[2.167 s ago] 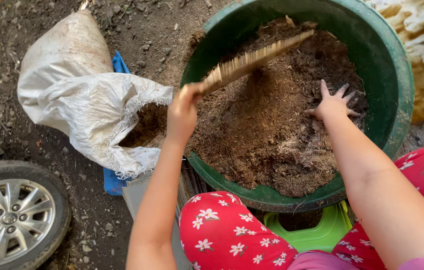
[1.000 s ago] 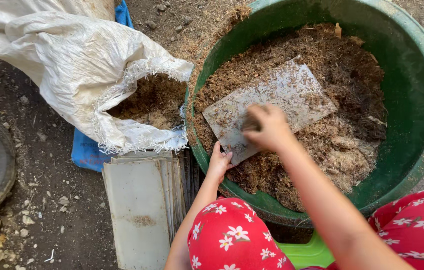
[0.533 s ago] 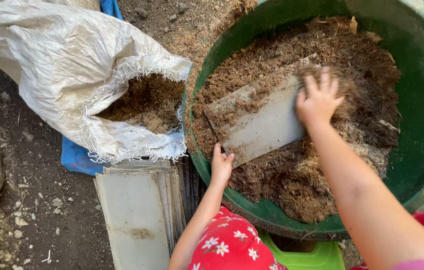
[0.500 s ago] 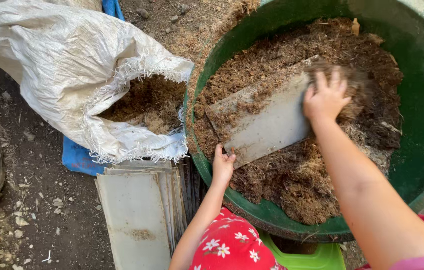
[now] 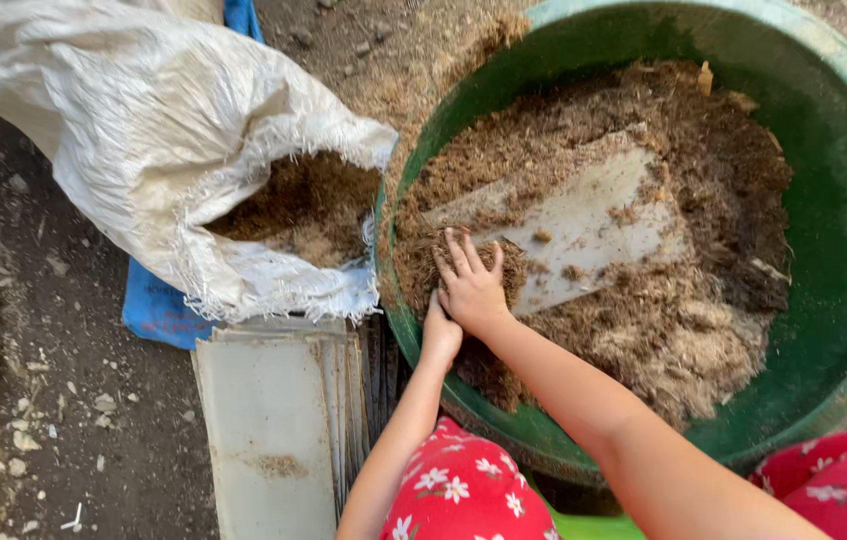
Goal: The person scoops shredded organic material from a sack into a green basin, then repeatedly places rectangular trays into the basin and presses the material onto them by hand. The filled trays are stacked beside the basin.
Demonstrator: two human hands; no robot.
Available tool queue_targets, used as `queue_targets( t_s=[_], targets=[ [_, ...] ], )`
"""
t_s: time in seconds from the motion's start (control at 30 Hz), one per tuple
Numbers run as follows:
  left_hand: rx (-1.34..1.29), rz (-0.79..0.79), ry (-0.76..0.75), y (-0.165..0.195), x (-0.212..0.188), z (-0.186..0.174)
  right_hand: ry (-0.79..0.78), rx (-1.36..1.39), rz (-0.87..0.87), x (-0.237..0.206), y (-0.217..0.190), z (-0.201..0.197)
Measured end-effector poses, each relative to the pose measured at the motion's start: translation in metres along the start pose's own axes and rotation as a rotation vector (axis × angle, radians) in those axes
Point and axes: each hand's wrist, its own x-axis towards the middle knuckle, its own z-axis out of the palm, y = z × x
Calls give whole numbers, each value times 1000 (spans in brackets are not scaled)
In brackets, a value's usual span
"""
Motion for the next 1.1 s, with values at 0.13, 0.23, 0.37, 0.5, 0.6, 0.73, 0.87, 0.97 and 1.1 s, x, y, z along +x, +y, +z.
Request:
queue_targets(
  t_s=[0.13,0.23,0.37,0.5,0.6,0.73,0.87,0.97,1.1],
  targets=[
    [-157,-133,-55,2,-2,1,66,-113,-78,46,36,-6],
    [-159,-153,-35,-5,-2,4,68,-137,196,85,104,-24],
    [-158,-59,-4,-6,-5,5,53,-99,542,82,194,-55],
    [-57,-130,-21,8,-9,2,62,-11,821,50,240,-70],
    [-29,-154,-29,24,-12,0,126,26,960,-1,245,-72],
    [-28,-198,-44,26,-9,2,240,31,1022,-67,215,-59],
    [-102,-80,-33,11,-1,4,101,70,892,-74,150,-39],
    [-4,54,10,3,3,4,-49,119,704,-67,83,-36],
    [38,-60,-21,3,5,4,-222,-88,236,-39,19,-55]
  ],
)
